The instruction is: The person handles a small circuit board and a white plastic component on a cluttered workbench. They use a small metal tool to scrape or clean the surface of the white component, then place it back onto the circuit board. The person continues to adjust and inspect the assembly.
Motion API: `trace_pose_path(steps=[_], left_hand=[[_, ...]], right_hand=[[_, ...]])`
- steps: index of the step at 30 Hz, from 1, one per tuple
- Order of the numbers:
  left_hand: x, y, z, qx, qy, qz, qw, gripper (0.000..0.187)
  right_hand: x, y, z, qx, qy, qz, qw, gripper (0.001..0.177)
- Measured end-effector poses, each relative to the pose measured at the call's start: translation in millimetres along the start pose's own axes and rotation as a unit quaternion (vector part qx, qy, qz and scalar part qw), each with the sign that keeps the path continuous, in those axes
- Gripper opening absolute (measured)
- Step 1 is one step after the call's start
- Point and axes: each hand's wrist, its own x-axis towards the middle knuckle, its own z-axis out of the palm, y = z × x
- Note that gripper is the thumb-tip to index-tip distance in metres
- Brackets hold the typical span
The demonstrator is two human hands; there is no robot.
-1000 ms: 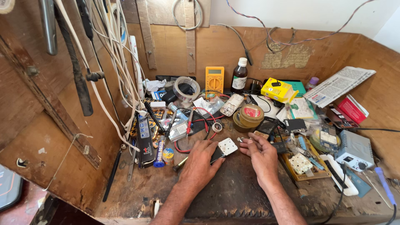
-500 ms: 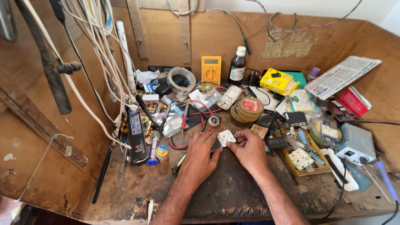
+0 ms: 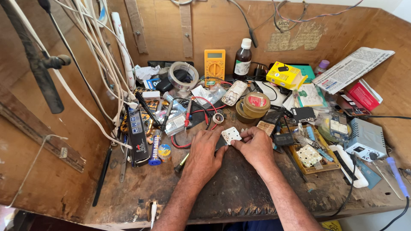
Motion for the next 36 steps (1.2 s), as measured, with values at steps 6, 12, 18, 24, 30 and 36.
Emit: trace_pose_path(steps=[6,12,18,24,30,36], left_hand=[[0,0,-2,0.001,0.005,0.017,1.000,0.058],[-2,2,-3,-0.006,0.008,0.015,1.000,0.058],[-1,4,-5,-0.002,0.001,0.009,1.000,0.058],[-1,5,-6,-0.014,0.009,0.014,1.000,0.061],[2,8,-8,-0.041,-0.016,-0.056,0.997,0.072],[3,12,-10,-0.056,-0.020,-0.081,0.995,0.073]], right_hand=[[-4,-7,0,0.065,0.006,0.018,0.998,0.038],[-9,-10,0,0.061,0.023,0.029,0.997,0.030],[-9,-14,1,0.102,0.044,0.011,0.994,0.032],[-8,-16,4,0.105,0.040,0.032,0.993,0.040],[-13,-12,8,0.151,0.074,0.001,0.986,0.039],[-16,-3,12,0.219,0.097,-0.053,0.969,0.032]])
